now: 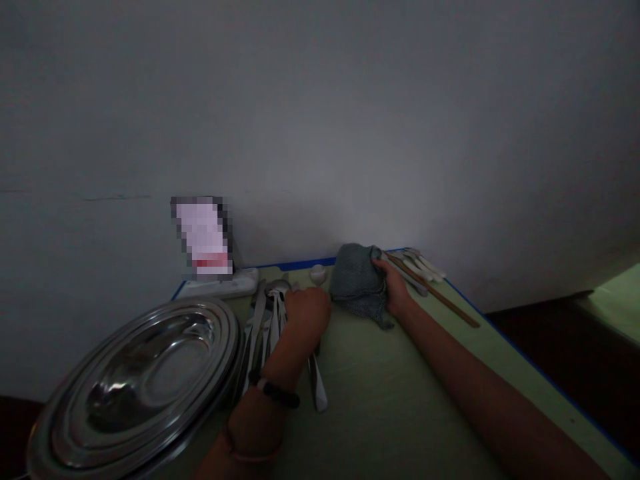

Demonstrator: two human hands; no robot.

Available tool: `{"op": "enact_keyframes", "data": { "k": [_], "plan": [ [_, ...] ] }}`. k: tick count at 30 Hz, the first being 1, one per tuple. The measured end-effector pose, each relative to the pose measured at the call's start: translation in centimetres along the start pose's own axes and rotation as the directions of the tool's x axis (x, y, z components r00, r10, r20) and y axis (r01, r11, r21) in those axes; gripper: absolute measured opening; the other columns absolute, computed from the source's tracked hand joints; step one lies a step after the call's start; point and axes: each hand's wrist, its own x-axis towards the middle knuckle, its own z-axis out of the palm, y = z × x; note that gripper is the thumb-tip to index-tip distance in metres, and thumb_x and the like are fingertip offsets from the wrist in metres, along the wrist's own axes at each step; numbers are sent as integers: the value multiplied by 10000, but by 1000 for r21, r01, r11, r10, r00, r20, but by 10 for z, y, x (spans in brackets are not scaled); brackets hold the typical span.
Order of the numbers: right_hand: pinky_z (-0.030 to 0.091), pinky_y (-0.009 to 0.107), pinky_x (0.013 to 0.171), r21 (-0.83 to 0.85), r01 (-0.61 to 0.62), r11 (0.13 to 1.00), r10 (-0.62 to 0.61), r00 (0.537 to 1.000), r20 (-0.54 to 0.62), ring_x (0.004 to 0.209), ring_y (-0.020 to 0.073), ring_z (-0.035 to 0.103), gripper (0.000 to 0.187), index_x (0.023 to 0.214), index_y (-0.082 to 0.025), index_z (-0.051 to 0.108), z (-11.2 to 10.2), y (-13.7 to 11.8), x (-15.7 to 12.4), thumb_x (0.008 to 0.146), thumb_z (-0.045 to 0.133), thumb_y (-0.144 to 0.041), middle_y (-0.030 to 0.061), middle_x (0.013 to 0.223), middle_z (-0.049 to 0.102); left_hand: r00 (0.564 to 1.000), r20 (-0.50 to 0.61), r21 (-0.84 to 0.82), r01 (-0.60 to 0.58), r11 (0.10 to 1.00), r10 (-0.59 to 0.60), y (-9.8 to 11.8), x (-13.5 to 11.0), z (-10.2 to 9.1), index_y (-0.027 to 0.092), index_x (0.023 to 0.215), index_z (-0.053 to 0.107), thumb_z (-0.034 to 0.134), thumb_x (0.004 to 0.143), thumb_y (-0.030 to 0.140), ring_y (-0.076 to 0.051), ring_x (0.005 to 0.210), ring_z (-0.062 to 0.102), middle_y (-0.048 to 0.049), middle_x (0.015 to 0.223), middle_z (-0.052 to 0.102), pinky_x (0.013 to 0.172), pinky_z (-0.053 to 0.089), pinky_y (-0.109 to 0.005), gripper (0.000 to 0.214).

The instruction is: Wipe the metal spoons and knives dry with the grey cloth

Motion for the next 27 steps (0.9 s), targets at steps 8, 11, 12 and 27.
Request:
{"op": "enact_keyframes", "data": {
  "k": [8,11,12,27],
  "plan": [
    [492,344,723,214,-137,967,118,988,102,813,210,633,276,870,-216,570,-5,-46,-5,606,506,-268,10,813,684,995,-95,-100,14,995,-24,-7,1,-27,99,964,617,303,894,223,-263,855,659,-169,908,695,703,477,-338,345],
    [499,335,703,219,-74,973,55,994,91,806,200,625,277,854,-219,543,-4,-64,-8,582,489,-223,0,837,673,983,-181,-194,-23,981,-13,-8,0,-45,159,1009,593,113,944,382,-224,891,645,-106,950,694,754,465,-316,533],
    [499,334,697,228,-62,972,43,995,88,804,198,621,270,839,-217,534,-3,-69,-10,574,481,-214,-3,827,667,972,-235,-284,-54,957,-15,-9,-1,-48,165,1002,594,134,930,462,-234,878,645,-100,930,696,750,464,-321,553],
    [451,270,676,-50,-65,997,78,934,348,749,140,595,405,989,-225,516,-18,-80,-12,608,633,-152,-26,791,643,948,-191,-495,-316,809,253,-28,1,-50,180,947,573,435,821,230,-185,841,609,-47,934,666,758,441,-275,194]
  ]
}}
